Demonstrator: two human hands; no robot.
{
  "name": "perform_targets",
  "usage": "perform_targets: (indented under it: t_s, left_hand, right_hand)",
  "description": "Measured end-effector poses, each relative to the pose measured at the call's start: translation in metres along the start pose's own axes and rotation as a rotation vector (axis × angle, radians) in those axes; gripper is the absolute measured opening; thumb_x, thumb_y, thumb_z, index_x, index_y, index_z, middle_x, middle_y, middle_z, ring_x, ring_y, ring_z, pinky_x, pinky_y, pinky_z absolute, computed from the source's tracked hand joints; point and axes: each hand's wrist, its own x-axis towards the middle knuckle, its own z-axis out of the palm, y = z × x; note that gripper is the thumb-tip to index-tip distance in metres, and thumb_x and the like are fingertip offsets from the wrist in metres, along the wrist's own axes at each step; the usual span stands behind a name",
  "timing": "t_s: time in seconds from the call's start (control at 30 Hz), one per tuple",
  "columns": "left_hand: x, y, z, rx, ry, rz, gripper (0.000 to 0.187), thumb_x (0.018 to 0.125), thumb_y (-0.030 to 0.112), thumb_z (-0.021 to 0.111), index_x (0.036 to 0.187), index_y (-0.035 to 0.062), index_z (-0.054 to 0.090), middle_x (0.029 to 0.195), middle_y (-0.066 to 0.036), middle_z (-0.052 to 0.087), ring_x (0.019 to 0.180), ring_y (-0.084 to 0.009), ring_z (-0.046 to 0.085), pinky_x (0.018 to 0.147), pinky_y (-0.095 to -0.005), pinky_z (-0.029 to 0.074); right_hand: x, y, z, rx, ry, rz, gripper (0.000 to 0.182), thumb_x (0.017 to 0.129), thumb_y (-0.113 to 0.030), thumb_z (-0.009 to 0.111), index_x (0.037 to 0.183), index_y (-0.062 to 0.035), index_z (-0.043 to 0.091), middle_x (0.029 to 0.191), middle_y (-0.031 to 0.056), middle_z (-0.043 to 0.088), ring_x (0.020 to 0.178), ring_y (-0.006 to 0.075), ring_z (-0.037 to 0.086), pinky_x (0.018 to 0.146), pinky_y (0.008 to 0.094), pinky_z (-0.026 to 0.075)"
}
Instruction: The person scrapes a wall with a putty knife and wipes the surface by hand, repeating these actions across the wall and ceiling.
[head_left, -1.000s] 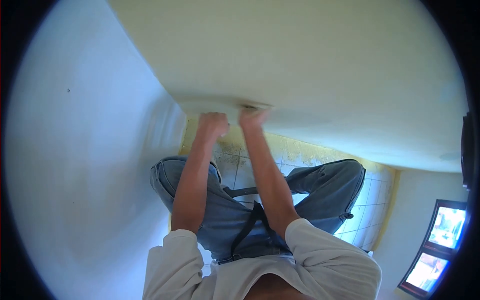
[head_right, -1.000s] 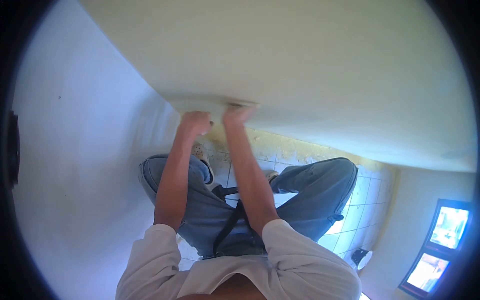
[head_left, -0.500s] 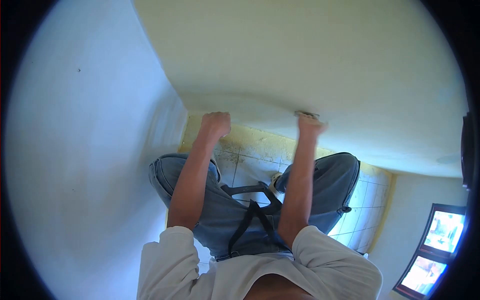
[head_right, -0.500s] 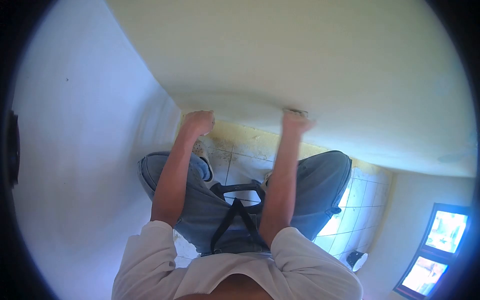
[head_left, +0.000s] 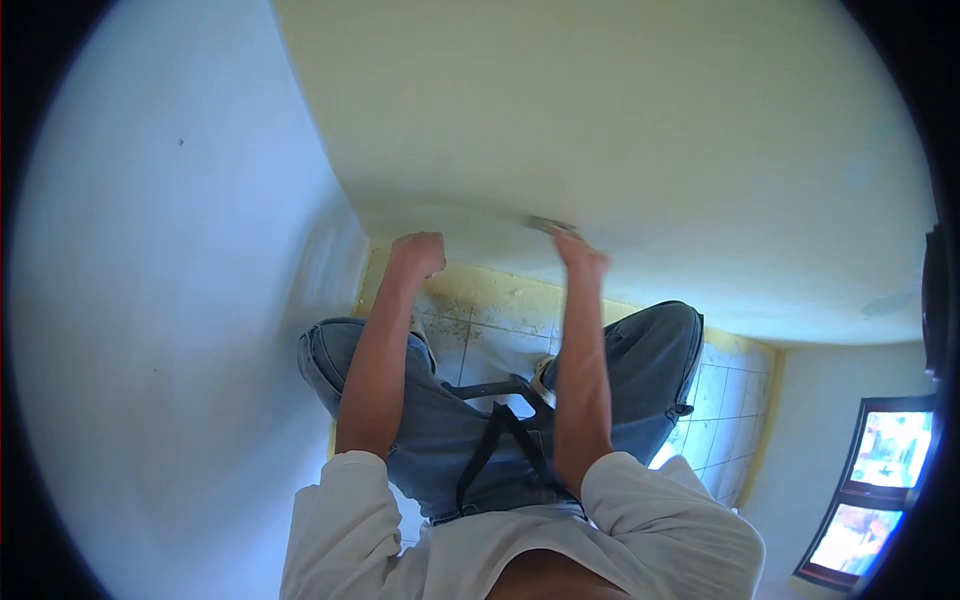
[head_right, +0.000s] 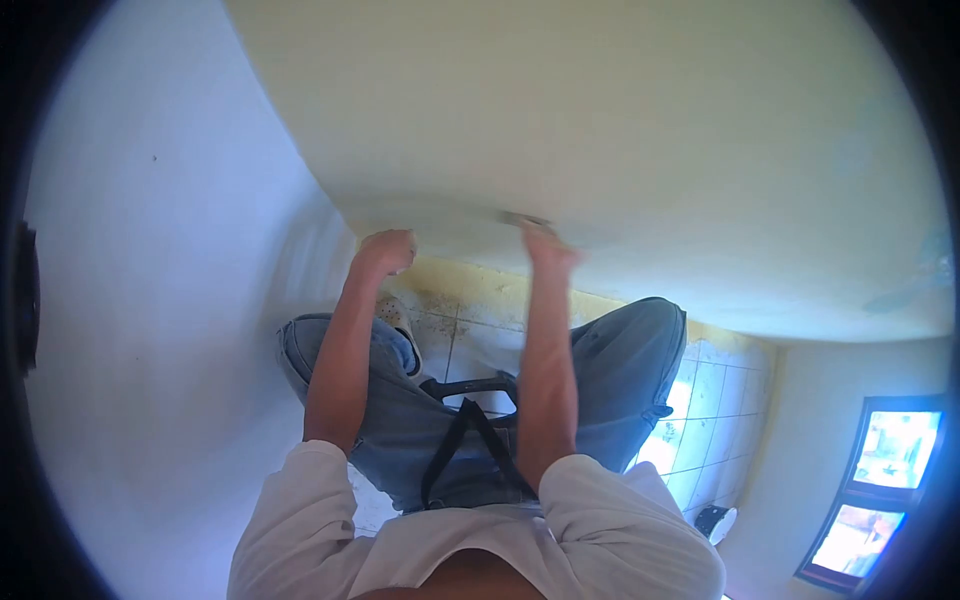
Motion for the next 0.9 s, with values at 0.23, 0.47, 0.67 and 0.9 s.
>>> perform_targets:
  t_s: [0.23, 0.47, 0.67, 0.9]
  left_hand:
    - [0.005, -0.004, 0.008, -0.116, 0.088, 0.044, 0.028, 0.097, 0.024, 0.056, 0.113, 0.0077, 0.072, 0.107, -0.018, 0.077, 0.103, -0.0359, 0.073, 0.092, -0.0505, 0.055]
    - [-0.015, -0.022, -0.025, -0.257, 0.431, -0.107, 0.026, 0.095, 0.016, 0.058, 0.113, 0.0057, 0.074, 0.113, -0.018, 0.077, 0.111, -0.0374, 0.073, 0.094, -0.0501, 0.057]
    - [-0.011, -0.018, -0.024, -0.269, 0.388, -0.074, 0.026, 0.093, 0.011, 0.059, 0.113, 0.0056, 0.075, 0.117, -0.018, 0.077, 0.111, -0.0381, 0.073, 0.094, -0.0500, 0.058]
    - [-0.026, -0.011, -0.028, -0.237, 0.264, -0.059, 0.026, 0.097, 0.018, 0.056, 0.117, 0.0124, 0.072, 0.118, -0.012, 0.076, 0.117, -0.0334, 0.070, 0.099, -0.0478, 0.053]
  right_hand:
    - [0.053, -0.017, -0.044, -0.508, -0.115, -0.371, 0.091, 0.103, -0.076, 0.025, 0.170, -0.0150, 0.021, 0.178, 0.0091, 0.018, 0.164, 0.0297, 0.014, 0.133, 0.0488, 0.010]
    - [-0.003, 0.163, -0.039, -0.143, 0.131, 0.118, 0.109, 0.095, -0.090, 0.025, 0.171, -0.0134, 0.009, 0.179, 0.0116, 0.009, 0.163, 0.0308, 0.013, 0.132, 0.0543, 0.007]
    - [-0.017, 0.054, -0.012, -0.002, -0.113, 0.159, 0.108, 0.096, -0.087, 0.015, 0.171, -0.0095, 0.000, 0.179, 0.0134, -0.002, 0.165, 0.0344, -0.003, 0.130, 0.0623, -0.003]
    - [-0.018, -0.070, 0.011, -0.125, 0.067, -0.256, 0.099, 0.099, -0.080, 0.019, 0.172, -0.0129, 0.004, 0.180, 0.0111, 0.000, 0.165, 0.0346, 0.002, 0.130, 0.0628, 0.003]
